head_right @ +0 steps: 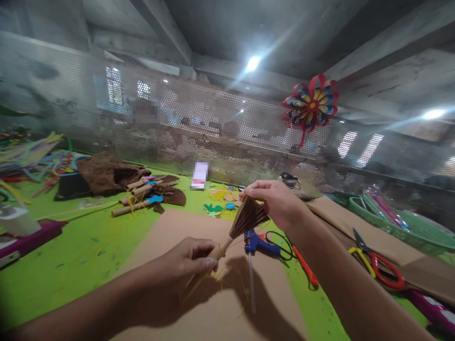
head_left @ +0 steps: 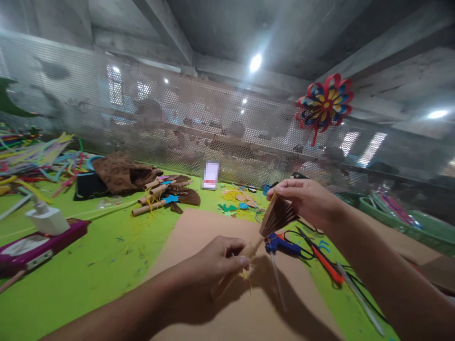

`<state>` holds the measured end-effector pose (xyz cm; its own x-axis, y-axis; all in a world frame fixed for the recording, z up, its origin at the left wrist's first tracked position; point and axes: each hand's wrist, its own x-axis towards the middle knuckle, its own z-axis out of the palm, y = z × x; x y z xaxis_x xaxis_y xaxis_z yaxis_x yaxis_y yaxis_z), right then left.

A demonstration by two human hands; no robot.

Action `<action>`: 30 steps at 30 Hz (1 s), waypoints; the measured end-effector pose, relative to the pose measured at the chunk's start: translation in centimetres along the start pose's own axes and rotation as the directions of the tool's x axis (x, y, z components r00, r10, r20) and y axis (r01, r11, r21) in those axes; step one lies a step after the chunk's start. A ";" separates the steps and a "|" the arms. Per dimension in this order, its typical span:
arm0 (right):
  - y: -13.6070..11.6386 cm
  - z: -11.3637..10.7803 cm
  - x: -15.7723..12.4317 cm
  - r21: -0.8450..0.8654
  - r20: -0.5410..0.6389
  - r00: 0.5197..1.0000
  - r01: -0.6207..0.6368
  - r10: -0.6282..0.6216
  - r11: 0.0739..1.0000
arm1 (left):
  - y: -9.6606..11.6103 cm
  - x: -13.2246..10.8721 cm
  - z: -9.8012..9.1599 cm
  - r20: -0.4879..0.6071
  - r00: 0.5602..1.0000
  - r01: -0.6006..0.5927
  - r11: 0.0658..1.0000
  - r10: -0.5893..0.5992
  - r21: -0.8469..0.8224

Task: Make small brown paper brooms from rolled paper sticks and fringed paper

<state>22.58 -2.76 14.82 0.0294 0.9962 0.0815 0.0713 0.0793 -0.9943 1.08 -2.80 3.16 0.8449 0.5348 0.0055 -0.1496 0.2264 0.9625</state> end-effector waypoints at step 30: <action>8.6 0.4 -1.1 -0.032 0.059 0.997 -0.056 0.058 0.998 | 0.0 1.5 -2.8 -0.021 0.990 -0.138 0.986 0.137 -0.098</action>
<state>22.76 -3.13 6.15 -0.0251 0.9995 0.0196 0.1015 0.0221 -0.9946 0.90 0.32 2.44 0.8056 0.5777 0.1314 -0.3145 0.2289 0.9212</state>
